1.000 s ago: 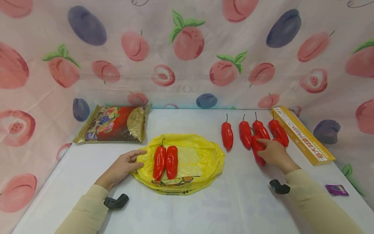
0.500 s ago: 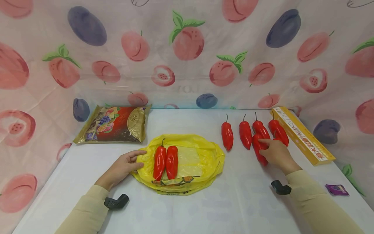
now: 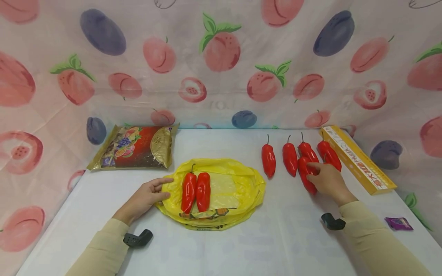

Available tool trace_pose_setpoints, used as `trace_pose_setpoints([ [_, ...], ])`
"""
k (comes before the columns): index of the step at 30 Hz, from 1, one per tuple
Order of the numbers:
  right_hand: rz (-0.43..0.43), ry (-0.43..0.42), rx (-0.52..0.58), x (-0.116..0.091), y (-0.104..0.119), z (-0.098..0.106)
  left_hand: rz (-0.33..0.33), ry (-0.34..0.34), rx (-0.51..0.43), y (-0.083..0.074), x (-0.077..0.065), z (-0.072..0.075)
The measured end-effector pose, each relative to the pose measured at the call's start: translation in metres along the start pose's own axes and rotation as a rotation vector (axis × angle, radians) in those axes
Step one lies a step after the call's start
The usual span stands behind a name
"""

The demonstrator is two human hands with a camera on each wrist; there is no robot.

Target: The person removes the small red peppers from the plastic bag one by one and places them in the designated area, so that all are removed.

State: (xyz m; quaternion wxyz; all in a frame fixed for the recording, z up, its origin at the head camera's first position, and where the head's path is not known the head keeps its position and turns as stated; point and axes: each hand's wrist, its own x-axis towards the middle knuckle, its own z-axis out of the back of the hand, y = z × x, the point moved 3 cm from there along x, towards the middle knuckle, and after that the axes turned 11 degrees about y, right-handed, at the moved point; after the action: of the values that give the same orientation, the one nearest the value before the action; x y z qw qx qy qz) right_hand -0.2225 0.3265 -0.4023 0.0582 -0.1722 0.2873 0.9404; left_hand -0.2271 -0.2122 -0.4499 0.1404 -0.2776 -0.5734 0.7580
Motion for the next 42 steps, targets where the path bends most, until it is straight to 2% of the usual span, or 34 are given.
trace_pose_setpoints([
  [5,0.045,-0.060,0.011,-0.007,0.005,0.011,-0.007,0.004,0.000,0.001,0.001,0.000],
  [9,0.048,-0.100,-0.006,-0.014,0.013,0.022,-0.014,0.009,-0.003,0.001,0.001,0.001],
  [14,0.077,-0.073,-0.048,-0.022,0.029,0.029,-0.015,0.012,-0.004,0.001,0.001,0.001],
  [18,0.137,-0.045,-0.013,-0.027,0.048,0.024,-0.012,0.010,0.002,0.001,0.000,0.001],
  [24,0.260,-0.055,-0.065,-0.032,0.078,0.005,-0.012,0.007,0.007,0.000,0.001,0.001],
  [30,0.355,-0.025,-0.063,-0.028,0.105,-0.024,-0.012,0.004,0.012,0.001,0.000,0.001],
  [38,0.465,0.064,0.019,-0.019,0.139,-0.065,-0.004,-0.008,0.017,0.002,0.001,0.001],
  [42,0.473,0.128,0.051,-0.015,0.157,-0.085,-0.004,-0.011,0.012,0.002,0.001,0.001],
])
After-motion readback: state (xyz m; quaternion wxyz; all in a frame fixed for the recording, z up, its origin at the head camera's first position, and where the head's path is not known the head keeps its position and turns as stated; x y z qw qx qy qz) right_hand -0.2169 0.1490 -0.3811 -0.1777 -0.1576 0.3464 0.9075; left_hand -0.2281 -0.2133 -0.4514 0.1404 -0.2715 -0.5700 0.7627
